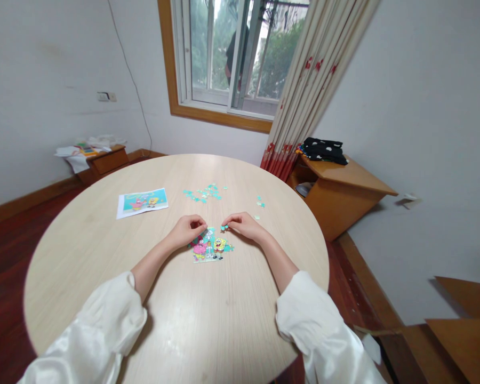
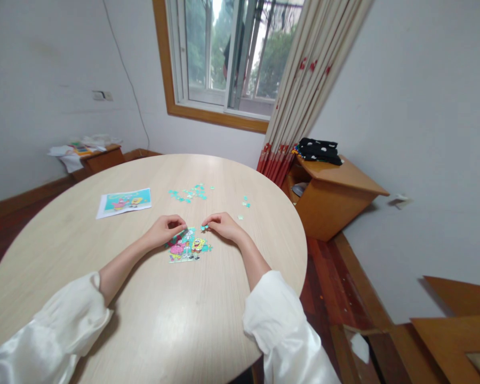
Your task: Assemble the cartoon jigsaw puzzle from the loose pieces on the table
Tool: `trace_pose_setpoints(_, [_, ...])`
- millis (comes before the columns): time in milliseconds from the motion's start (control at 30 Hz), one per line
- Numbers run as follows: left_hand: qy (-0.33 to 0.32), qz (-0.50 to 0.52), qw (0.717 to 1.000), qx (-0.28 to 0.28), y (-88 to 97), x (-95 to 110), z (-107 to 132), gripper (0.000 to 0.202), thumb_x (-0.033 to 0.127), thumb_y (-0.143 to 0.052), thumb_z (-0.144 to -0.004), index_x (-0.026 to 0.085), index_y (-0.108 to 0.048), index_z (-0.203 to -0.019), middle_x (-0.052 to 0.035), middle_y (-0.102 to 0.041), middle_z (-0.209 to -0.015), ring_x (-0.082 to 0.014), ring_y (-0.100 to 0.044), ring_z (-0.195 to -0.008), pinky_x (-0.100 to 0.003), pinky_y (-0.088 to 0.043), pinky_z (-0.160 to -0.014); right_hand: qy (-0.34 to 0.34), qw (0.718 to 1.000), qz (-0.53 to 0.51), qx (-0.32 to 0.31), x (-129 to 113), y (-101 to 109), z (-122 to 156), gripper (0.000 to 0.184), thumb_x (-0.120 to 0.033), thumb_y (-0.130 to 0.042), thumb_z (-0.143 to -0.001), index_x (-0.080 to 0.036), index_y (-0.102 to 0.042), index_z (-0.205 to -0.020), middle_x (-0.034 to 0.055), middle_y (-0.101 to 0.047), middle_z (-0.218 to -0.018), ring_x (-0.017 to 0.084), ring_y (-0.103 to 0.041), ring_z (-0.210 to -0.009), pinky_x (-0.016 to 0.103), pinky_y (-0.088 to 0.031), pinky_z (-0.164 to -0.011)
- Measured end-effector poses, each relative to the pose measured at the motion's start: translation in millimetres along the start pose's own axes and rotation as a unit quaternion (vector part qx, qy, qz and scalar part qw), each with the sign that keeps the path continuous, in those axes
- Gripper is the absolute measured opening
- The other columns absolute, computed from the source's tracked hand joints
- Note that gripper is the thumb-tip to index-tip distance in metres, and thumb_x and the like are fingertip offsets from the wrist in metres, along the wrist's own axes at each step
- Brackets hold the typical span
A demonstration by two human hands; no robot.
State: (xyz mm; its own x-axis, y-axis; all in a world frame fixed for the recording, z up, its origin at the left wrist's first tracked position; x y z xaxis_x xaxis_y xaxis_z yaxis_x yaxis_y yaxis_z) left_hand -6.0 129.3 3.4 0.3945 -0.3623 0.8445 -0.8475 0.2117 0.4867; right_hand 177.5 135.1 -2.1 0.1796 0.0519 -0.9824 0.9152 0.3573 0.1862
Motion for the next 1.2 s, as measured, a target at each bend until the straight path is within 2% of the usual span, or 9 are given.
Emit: trace_pose_setpoints(1200, [-0.011, -0.014, 1.000, 0.007, -0.1, -3.1, -1.1, 0.023, 0.034, -0.056, -0.069, 0.013, -0.063, -0.065, -0.0025, -0.062, -0.062, -0.0133, -0.052, -0.058, -0.024, -0.041, -0.056, 0.000, 1.000, 0.004, -0.003, -2.4, -0.7, 1.1, 0.015, -0.013, -0.053, -0.066, -0.013, -0.068, -0.069, 0.0010, -0.066, -0.066, 0.010, -0.057, -0.064, 0.026, -0.044, -0.070])
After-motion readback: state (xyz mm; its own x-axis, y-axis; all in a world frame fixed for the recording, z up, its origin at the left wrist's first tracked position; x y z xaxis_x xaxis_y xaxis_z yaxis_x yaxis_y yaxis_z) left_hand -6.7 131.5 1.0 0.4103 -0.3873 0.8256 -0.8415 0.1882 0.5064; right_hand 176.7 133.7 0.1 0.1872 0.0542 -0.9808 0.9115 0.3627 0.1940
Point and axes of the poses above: each hand's wrist, its own z-axis away from the middle knuckle, its own y-axis out of the back of the hand, x = y × z, the point moved 5 cm from there along -z, towards the middle knuckle
